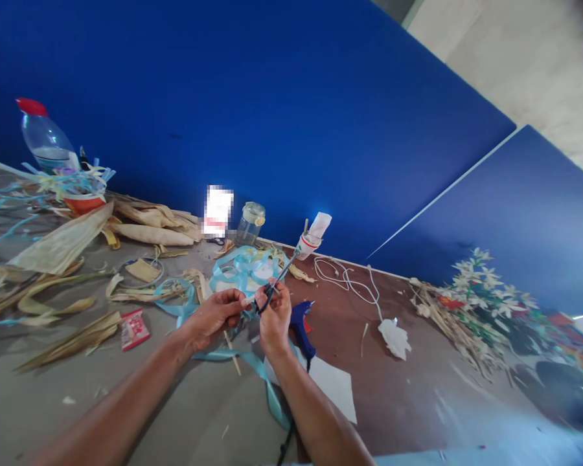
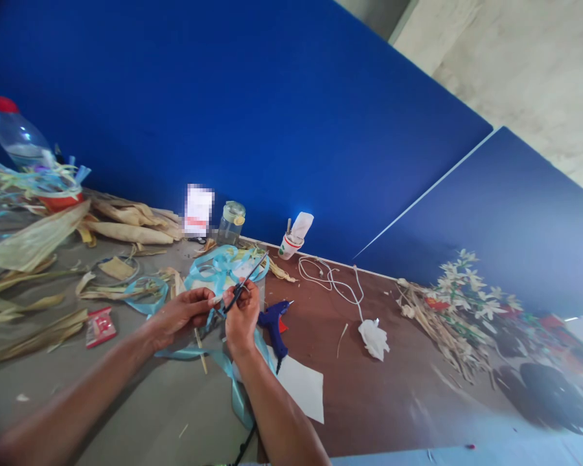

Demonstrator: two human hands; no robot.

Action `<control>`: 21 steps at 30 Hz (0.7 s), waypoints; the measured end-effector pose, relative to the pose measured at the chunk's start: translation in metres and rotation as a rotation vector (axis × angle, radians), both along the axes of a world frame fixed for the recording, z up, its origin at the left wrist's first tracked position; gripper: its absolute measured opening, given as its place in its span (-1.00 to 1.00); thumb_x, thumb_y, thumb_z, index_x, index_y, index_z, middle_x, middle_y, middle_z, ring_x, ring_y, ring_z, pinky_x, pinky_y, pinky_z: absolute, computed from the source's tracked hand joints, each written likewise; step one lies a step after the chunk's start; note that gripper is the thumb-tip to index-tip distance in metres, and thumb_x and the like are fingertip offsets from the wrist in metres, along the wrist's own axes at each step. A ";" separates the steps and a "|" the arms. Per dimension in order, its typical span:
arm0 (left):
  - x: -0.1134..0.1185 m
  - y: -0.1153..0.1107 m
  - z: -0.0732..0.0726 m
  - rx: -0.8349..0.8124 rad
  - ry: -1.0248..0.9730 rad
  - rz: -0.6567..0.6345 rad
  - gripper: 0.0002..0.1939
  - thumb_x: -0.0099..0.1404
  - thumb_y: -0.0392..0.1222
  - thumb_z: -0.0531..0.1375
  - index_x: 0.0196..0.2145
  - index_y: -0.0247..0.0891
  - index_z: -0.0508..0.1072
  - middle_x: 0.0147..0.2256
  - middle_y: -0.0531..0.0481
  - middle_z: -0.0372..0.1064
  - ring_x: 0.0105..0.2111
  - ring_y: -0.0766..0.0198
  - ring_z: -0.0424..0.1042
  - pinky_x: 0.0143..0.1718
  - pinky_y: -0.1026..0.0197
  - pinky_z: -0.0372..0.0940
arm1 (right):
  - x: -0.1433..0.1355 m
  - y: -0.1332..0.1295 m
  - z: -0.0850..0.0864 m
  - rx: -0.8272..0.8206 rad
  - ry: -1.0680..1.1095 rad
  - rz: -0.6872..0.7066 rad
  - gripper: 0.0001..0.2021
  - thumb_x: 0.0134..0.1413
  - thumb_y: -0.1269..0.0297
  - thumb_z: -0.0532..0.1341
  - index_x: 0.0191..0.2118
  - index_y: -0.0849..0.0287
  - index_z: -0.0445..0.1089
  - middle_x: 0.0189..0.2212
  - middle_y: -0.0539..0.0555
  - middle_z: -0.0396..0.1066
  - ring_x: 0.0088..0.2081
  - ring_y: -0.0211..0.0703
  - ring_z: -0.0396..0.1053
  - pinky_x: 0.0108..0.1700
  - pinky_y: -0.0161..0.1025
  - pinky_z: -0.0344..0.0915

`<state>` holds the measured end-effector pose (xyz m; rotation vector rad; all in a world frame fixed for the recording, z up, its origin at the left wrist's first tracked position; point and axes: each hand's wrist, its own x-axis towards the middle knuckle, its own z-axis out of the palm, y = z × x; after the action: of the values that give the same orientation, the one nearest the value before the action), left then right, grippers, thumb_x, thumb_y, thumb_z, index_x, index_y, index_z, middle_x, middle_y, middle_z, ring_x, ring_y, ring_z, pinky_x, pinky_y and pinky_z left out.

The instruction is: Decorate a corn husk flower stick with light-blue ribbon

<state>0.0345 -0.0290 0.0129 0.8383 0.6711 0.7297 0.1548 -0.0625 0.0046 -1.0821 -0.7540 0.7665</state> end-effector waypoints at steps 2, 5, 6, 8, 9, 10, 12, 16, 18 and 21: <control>-0.001 0.001 0.001 -0.001 0.008 0.026 -0.64 -0.10 -0.09 0.40 -0.49 -0.33 0.34 -0.64 0.17 0.22 -0.71 0.56 0.08 -0.67 0.41 -0.12 | 0.000 0.001 -0.001 0.003 -0.005 -0.005 -0.62 -0.14 0.25 0.31 -0.14 0.19 0.26 -0.41 0.00 0.41 -0.40 -0.29 0.38 -0.35 -0.33 0.33; -0.002 0.002 0.003 -0.023 0.012 0.089 -0.65 -0.11 -0.11 0.40 -0.49 -0.32 0.33 -0.61 0.16 0.26 -0.71 0.56 0.10 -0.67 0.42 -0.08 | 0.000 0.002 -0.002 0.003 0.012 0.014 -0.60 -0.17 0.25 0.32 -0.16 0.18 0.26 -0.41 -0.01 0.41 -0.39 -0.28 0.38 -0.32 -0.31 0.33; -0.003 0.003 0.003 -0.024 0.012 0.105 -0.65 -0.10 -0.11 0.39 -0.49 -0.32 0.32 -0.60 0.16 0.26 -0.71 0.56 0.10 -0.68 0.42 -0.08 | 0.000 0.002 -0.002 0.003 0.022 0.026 -0.60 -0.18 0.26 0.33 -0.15 0.17 0.26 -0.41 -0.01 0.40 -0.39 -0.29 0.37 -0.32 -0.31 0.32; -0.005 0.005 0.004 -0.006 0.002 0.121 -0.68 -0.07 -0.13 0.38 -0.49 -0.31 0.32 -0.59 0.16 0.26 -0.71 0.57 0.08 -0.68 0.43 -0.08 | 0.000 0.001 -0.002 0.007 0.039 0.057 -0.59 -0.18 0.26 0.33 -0.15 0.15 0.25 -0.41 -0.04 0.39 -0.40 -0.31 0.35 -0.33 -0.33 0.30; -0.007 0.006 0.004 0.011 -0.006 0.128 -0.69 -0.06 -0.13 0.37 -0.48 -0.30 0.32 -0.59 0.16 0.26 -0.71 0.57 0.08 -0.68 0.43 -0.09 | 0.000 0.000 -0.002 0.009 0.043 0.079 -0.60 -0.18 0.26 0.33 -0.15 0.14 0.25 -0.43 -0.05 0.37 -0.42 -0.32 0.34 -0.34 -0.33 0.29; -0.008 0.007 0.004 0.031 -0.014 0.137 -0.70 -0.05 -0.14 0.37 -0.48 -0.30 0.33 -0.59 0.16 0.26 -0.70 0.57 0.07 -0.68 0.44 -0.08 | 0.000 -0.001 -0.002 0.011 0.043 0.105 -0.60 -0.18 0.26 0.33 -0.16 0.13 0.25 -0.44 -0.06 0.36 -0.43 -0.33 0.32 -0.35 -0.34 0.28; -0.011 0.009 0.005 0.061 -0.013 0.163 -0.71 -0.04 -0.13 0.36 -0.48 -0.31 0.34 -0.60 0.16 0.25 -0.69 0.56 0.06 -0.67 0.44 -0.07 | 0.000 -0.003 -0.002 -0.002 0.031 0.178 -0.60 -0.19 0.25 0.33 -0.16 0.12 0.25 -0.46 -0.08 0.34 -0.45 -0.34 0.30 -0.35 -0.33 0.27; -0.015 0.012 0.008 0.075 -0.001 0.229 -0.72 -0.07 -0.14 0.37 -0.50 -0.33 0.37 -0.62 0.16 0.21 -0.68 0.56 0.05 -0.66 0.43 -0.06 | 0.004 -0.009 0.000 -0.064 -0.043 0.307 -0.58 -0.18 0.24 0.32 -0.13 0.13 0.28 -0.44 -0.04 0.33 -0.42 -0.30 0.29 -0.32 -0.31 0.26; -0.018 0.013 0.008 0.073 -0.023 0.257 -0.74 -0.08 -0.15 0.37 -0.51 -0.33 0.38 -0.62 0.17 0.20 -0.68 0.56 0.05 -0.65 0.43 -0.06 | 0.006 -0.012 0.001 -0.089 -0.092 0.356 -0.58 -0.17 0.22 0.32 -0.11 0.14 0.30 -0.42 -0.02 0.33 -0.40 -0.28 0.29 -0.31 -0.31 0.25; -0.021 0.016 0.007 0.073 -0.072 0.272 -0.75 -0.08 -0.16 0.36 -0.51 -0.34 0.40 -0.63 0.18 0.18 -0.68 0.56 0.06 -0.64 0.42 -0.05 | 0.009 -0.014 0.001 -0.119 -0.153 0.440 -0.61 -0.16 0.19 0.31 -0.14 0.15 0.33 -0.44 -0.01 0.31 -0.42 -0.29 0.26 -0.35 -0.32 0.22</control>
<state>0.0133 -0.0128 0.0198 0.7909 0.7043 1.0299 0.1636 -0.0767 0.0058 -1.1039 -1.1093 1.1203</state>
